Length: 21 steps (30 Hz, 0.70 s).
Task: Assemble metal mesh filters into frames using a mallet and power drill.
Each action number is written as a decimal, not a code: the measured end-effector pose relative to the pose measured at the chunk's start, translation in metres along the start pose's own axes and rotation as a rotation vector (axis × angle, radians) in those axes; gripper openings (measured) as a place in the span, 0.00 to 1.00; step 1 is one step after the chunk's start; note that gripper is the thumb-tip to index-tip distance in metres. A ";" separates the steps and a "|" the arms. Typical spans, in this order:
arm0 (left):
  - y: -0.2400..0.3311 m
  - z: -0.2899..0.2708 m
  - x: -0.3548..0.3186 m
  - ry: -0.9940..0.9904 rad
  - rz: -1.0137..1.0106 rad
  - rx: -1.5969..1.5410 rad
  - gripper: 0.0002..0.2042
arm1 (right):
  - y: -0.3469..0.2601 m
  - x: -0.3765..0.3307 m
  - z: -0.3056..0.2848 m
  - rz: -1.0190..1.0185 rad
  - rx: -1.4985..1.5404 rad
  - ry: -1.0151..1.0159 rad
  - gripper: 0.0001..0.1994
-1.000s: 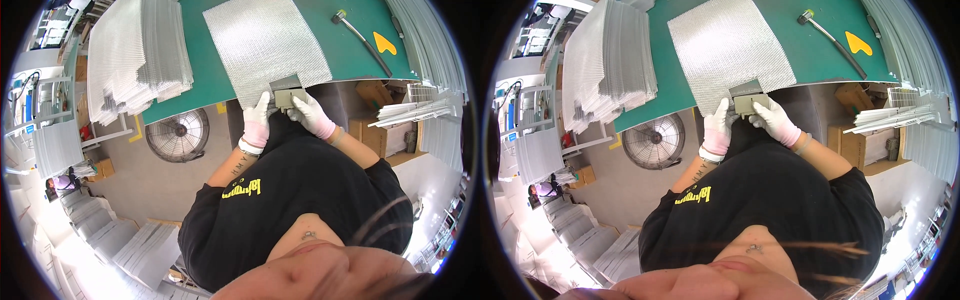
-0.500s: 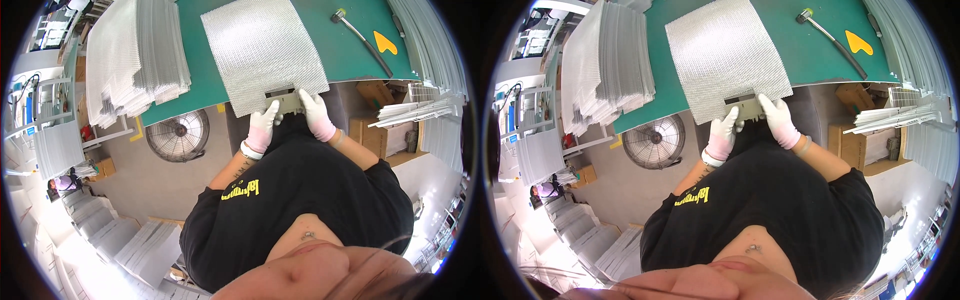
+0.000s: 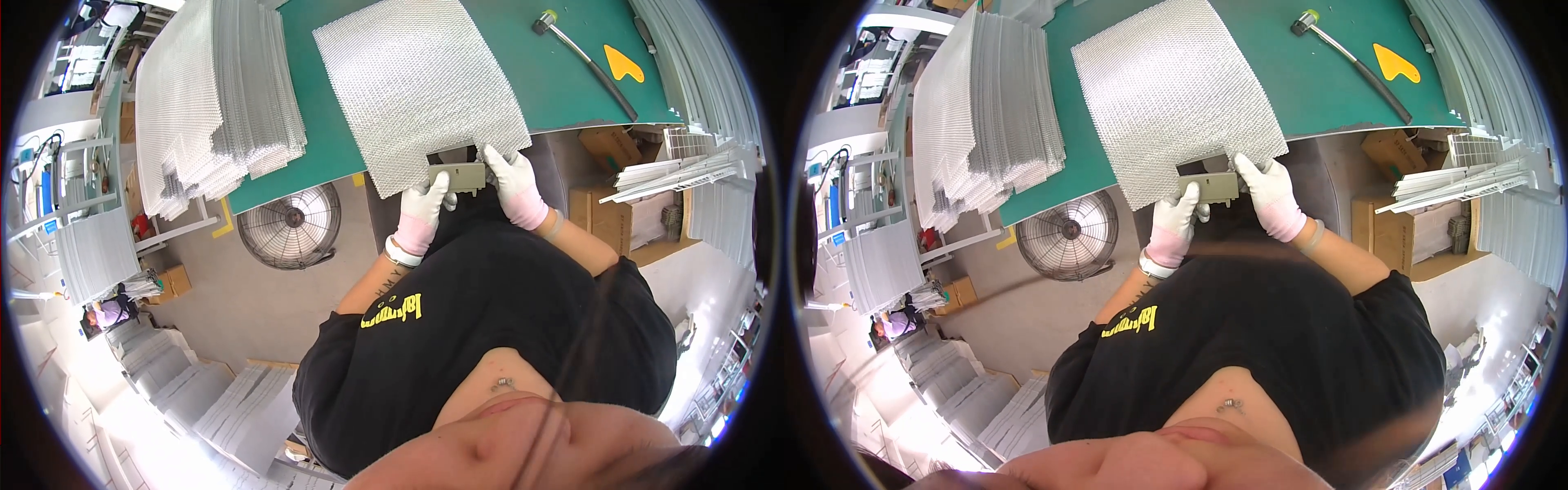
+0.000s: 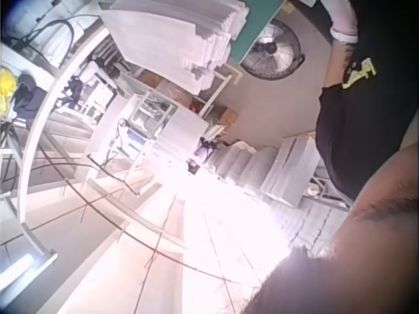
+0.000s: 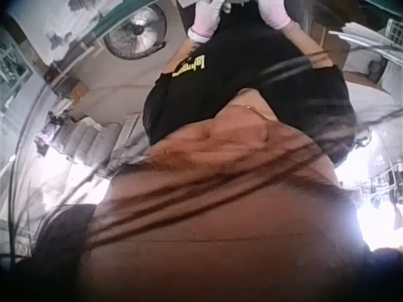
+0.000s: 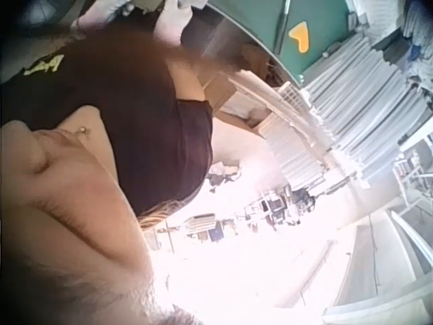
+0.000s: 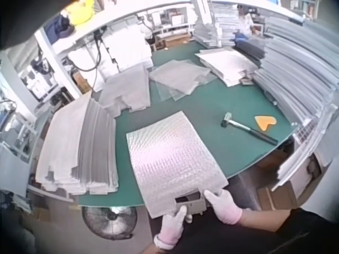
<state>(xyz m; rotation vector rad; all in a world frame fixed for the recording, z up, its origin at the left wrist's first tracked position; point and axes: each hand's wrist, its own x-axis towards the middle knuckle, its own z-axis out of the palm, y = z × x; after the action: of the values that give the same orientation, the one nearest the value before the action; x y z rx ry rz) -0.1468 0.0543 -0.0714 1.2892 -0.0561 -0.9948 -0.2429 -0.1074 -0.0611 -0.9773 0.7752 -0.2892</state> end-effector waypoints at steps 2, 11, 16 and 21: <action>-0.001 0.002 0.001 0.012 -0.007 0.042 0.14 | 0.000 0.000 0.002 0.008 0.007 0.009 0.11; 0.033 -0.019 -0.013 -0.511 -0.137 0.460 0.27 | 0.018 -0.001 -0.011 -0.045 -0.145 -0.464 0.31; 0.154 0.015 0.028 -0.615 0.296 1.067 0.23 | 0.028 0.008 -0.006 -0.032 -0.130 -0.579 0.21; 0.130 0.040 0.099 -0.424 1.071 1.817 0.30 | 0.022 -0.002 -0.009 -0.139 0.016 -0.178 0.18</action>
<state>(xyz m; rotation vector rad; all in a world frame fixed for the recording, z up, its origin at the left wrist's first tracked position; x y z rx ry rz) -0.0335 -0.0471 0.0000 2.0698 -2.1229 0.0242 -0.2535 -0.0998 -0.0817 -1.0289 0.5437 -0.3231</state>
